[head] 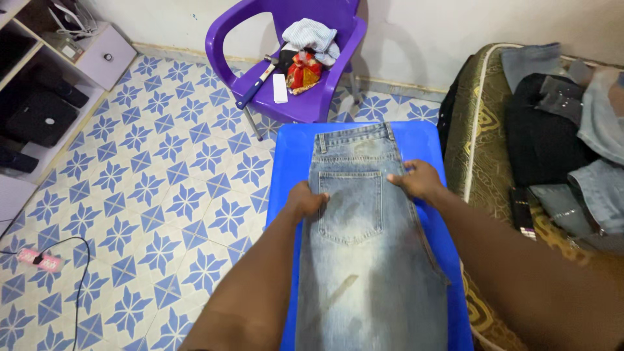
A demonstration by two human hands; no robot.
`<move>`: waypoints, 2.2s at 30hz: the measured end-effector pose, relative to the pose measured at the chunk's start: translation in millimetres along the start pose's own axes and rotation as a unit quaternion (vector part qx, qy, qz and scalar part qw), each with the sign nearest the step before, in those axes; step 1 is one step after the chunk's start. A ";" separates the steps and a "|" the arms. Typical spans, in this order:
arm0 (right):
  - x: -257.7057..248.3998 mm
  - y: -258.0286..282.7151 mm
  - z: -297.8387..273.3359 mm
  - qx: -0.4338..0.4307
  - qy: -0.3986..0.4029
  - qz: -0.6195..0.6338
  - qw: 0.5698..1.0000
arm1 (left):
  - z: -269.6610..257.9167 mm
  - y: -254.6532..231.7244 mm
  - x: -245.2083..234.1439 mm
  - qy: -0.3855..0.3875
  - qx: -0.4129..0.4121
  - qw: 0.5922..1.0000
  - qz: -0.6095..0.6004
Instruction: The person picks up a pair of jeans from a bed, folds them into a rectangular shape on a small blue table, and places them into a closet shelf.
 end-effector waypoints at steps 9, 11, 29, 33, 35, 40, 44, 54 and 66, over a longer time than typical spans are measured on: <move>-13.9 48.2 4.4 -0.217 -0.053 -0.412 0.883 | -4.2 -33.0 -19.5 -0.080 0.057 0.975 0.201; -10.3 58.9 5.9 -0.303 -0.010 -0.288 0.909 | -7.1 -39.3 -23.4 -0.099 0.133 0.966 0.197; -22.3 73.5 47.5 -0.133 -0.042 -0.232 0.963 | 7.5 -55.8 -49.8 -0.080 0.035 0.971 0.222; -43.2 25.5 -13.0 -0.107 -0.041 -0.253 0.961 | -86.1 -19.6 -59.5 -0.138 0.019 0.972 0.190; -47.4 12.6 -52.5 -0.133 -0.044 -0.286 0.948 | -124.7 -12.2 -60.6 -0.130 0.000 0.972 0.195; -49.3 4.3 -112.9 -0.140 -0.060 -0.378 0.913 | -158.8 -8.3 -57.2 -0.121 -0.079 0.968 0.205; -49.3 21.6 -122.3 -0.207 -0.070 -0.388 0.896 | -151.5 -4.4 -50.9 -0.154 0.009 0.970 0.189; -49.5 40.3 -58.8 -0.044 -0.022 -0.400 0.915 | -70.8 -18.9 -48.8 -0.028 -0.018 0.963 0.266; -59.7 -60.8 -121.1 0.047 -0.101 -0.103 0.988 | -131.4 88.0 -12.9 -0.050 -0.115 0.990 -0.066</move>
Point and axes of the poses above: each hand's wrist, its own z-axis towards the middle knuckle, its own x-axis out of the palm, y = z × x, the point moved 5 cm from there along z, towards the middle knuckle, and after that the axes turned 14 degrees about -y, right-handed, at the moved point
